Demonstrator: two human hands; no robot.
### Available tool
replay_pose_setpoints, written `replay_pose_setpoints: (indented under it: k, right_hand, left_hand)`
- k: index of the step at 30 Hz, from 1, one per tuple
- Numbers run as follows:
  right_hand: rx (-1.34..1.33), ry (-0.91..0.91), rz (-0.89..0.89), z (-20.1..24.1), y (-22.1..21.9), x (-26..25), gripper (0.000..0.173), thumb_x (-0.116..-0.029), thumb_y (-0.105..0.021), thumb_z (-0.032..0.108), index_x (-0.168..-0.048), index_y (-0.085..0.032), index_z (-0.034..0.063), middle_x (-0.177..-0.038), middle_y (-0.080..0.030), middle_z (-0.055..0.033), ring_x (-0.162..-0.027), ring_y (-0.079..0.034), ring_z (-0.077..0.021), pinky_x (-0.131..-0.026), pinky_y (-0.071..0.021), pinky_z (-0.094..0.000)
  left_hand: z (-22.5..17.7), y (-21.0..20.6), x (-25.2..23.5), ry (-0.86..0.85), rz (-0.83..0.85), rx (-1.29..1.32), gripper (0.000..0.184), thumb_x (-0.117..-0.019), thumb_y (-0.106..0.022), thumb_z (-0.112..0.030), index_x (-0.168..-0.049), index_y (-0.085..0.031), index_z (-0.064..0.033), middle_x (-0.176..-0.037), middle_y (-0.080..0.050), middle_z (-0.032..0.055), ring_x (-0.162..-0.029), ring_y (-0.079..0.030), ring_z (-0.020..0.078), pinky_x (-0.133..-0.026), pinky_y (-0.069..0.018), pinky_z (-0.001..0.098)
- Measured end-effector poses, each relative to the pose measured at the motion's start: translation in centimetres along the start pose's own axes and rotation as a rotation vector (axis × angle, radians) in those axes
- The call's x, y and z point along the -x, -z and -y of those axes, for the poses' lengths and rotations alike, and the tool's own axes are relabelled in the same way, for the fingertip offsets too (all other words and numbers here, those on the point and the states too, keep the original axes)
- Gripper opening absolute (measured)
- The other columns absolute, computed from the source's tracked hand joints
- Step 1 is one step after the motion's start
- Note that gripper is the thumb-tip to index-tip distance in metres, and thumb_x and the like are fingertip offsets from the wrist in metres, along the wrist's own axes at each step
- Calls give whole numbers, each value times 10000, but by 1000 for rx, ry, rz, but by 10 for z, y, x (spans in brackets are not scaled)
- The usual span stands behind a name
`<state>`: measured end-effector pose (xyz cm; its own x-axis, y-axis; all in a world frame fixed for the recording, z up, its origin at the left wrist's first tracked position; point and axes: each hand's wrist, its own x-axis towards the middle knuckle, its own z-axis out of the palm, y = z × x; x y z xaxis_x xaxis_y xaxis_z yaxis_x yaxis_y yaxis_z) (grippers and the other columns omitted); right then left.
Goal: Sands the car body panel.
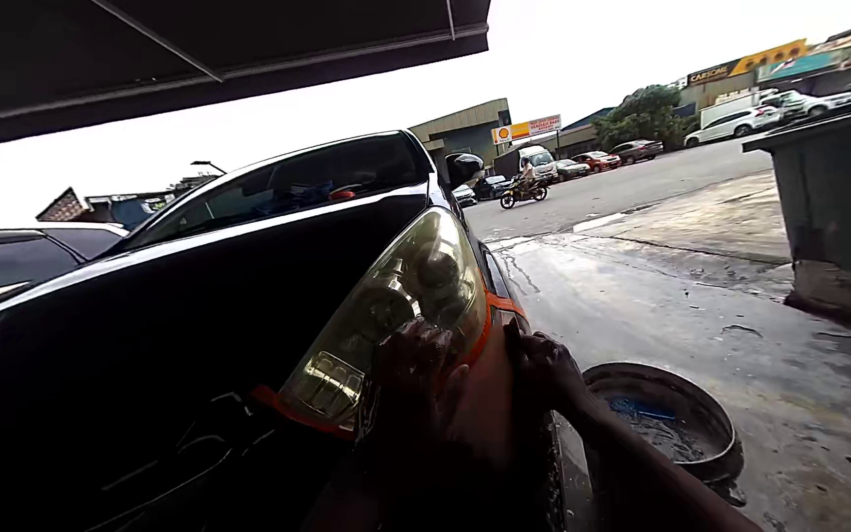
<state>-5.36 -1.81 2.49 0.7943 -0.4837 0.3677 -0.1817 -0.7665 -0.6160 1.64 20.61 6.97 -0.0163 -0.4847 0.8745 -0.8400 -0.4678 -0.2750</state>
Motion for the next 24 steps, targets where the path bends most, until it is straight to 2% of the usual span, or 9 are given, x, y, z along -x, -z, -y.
replay_pose_setpoints:
  k: [2, 4, 7, 10, 14, 17, 19, 22, 24]
  right_hand:
    - [25, -51, 57, 13, 1, 5, 384, -1084, -442, 288, -1261, -691, 55, -1243, -671, -165, -1227, -613, -312, -1078, -458, -489]
    - [-2, -23, 50, 22, -7, 37, 407, -1071, -423, 269, -1332, -664, 71, -1218, -669, -154, -1178, -627, -291, -1045, -480, -454]
    - [-21, -40, 7, 16, -5, 23, 356, -1056, -468, 250, -1224, -712, 52, -1165, -696, -162, -1157, -644, -302, -1036, -482, -492]
    - [34, -157, 70, 23, 1, 1, 374, -1095, -444, 266, -1279, -679, 40, -1265, -659, -188, -1266, -586, -320, -1104, -423, -505]
    - [-45, -75, -15, 18, -10, 28, 346, -1048, -481, 267, -1189, -731, 75, -1115, -709, -129, -1104, -659, -261, -1002, -496, -469]
    - [-45, -139, 14, 6, -2, -9, 320, -1070, -510, 296, -1178, -735, 96, -1157, -715, -141, -1157, -645, -290, -1032, -478, -523]
    - [-30, -156, 12, 15, -7, 9, 357, -1079, -474, 298, -1222, -722, 86, -1206, -697, -143, -1208, -623, -287, -1082, -453, -505]
    - [-67, -78, -61, 22, -11, 26, 326, -1041, -505, 256, -1142, -752, 69, -1071, -714, -116, -1069, -662, -248, -980, -507, -454]
    - [-73, -114, -49, 12, -5, 3, 295, -1065, -532, 264, -1150, -747, 81, -1107, -718, -126, -1106, -658, -276, -999, -500, -504]
  left_hand:
    - [9, 0, -8, -58, 7, 8, 411, -990, -518, -490, -1106, -763, -182, -1182, -743, -5, -1263, -608, 234, -1010, -480, 446]
    - [18, -4, -22, -124, 39, 17, 401, -974, -534, -484, -1083, -778, -185, -1145, -754, -5, -1232, -634, 223, -978, -511, 420]
    - [25, -13, -36, -180, 141, 52, 387, -982, -537, -469, -1085, -773, -180, -1167, -739, 8, -1241, -628, 214, -1000, -517, 417]
    - [33, -18, -43, -237, 202, 64, 368, -982, -548, -469, -1084, -769, -193, -1157, -736, 2, -1245, -619, 215, -1013, -502, 417]
    - [43, -29, -40, -302, 168, 105, 342, -975, -562, -448, -1045, -776, -190, -1150, -731, -12, -1217, -627, 189, -1040, -479, 410]
    - [41, -28, -36, -305, 175, 105, 359, -996, -516, -440, -999, -769, -185, -1140, -733, -3, -1222, -626, 197, -1049, -465, 430]
    - [38, -27, -36, -293, 182, 129, 344, -992, -520, -425, -957, -764, -184, -1109, -732, -4, -1196, -630, 200, -1031, -463, 436]
    - [40, -32, -41, -296, 145, 132, 339, -978, -534, -426, -911, -763, -185, -1078, -738, -6, -1164, -649, 196, -996, -487, 438]
    - [39, -32, -37, -314, 174, 113, 371, -999, -500, -427, -948, -767, -174, -1123, -734, 13, -1212, -629, 217, -1028, -465, 458]
